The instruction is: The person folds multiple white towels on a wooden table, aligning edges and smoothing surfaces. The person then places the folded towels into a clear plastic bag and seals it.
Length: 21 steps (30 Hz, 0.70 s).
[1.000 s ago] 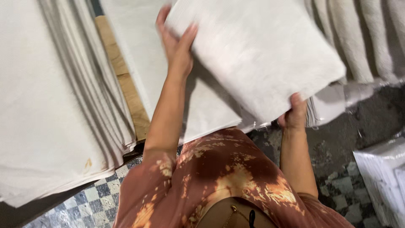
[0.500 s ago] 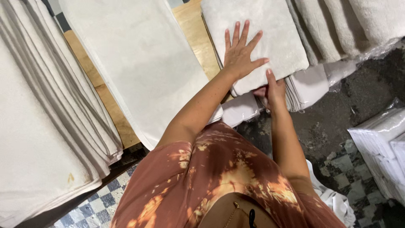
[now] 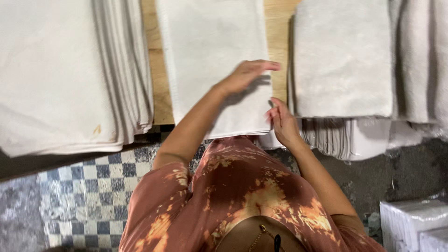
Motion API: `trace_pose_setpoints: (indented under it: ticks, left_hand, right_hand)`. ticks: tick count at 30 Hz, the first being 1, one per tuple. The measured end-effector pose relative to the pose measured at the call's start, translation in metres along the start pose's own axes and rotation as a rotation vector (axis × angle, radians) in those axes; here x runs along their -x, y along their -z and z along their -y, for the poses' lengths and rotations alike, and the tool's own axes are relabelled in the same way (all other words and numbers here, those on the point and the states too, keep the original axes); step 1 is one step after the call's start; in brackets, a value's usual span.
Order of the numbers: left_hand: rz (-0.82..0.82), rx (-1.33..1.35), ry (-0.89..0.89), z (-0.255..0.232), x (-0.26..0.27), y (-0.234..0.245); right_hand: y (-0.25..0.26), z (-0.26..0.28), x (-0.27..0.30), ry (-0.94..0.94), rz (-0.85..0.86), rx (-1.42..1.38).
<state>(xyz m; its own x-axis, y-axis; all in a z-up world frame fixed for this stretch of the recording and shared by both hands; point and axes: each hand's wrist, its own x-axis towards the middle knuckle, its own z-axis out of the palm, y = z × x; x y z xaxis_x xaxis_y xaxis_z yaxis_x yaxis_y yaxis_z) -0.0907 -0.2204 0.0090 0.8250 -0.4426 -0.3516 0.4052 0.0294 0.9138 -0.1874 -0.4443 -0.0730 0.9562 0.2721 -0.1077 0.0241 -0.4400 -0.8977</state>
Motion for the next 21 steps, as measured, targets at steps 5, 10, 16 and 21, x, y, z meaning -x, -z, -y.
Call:
trace_pose_setpoints:
  ticks: [5,10,16,21]
  left_hand:
    - [-0.306,0.033,-0.227,0.016,0.073,0.101]
    - [-0.441,0.013,-0.288,0.046,0.107,0.177]
    - [-0.382,0.140,-0.287,0.062,0.112,0.222]
    - [-0.536,0.485,-0.167,0.080,0.097,0.247]
  right_hand:
    - [0.002,0.032,-0.019,-0.467,0.136,0.081]
    - [0.001,0.077,-0.025,-0.445,0.181,0.067]
    - [-0.007,0.080,-0.076,0.512,-0.035,0.493]
    - [-0.015,0.059,-0.223,0.529,-0.316,0.135]
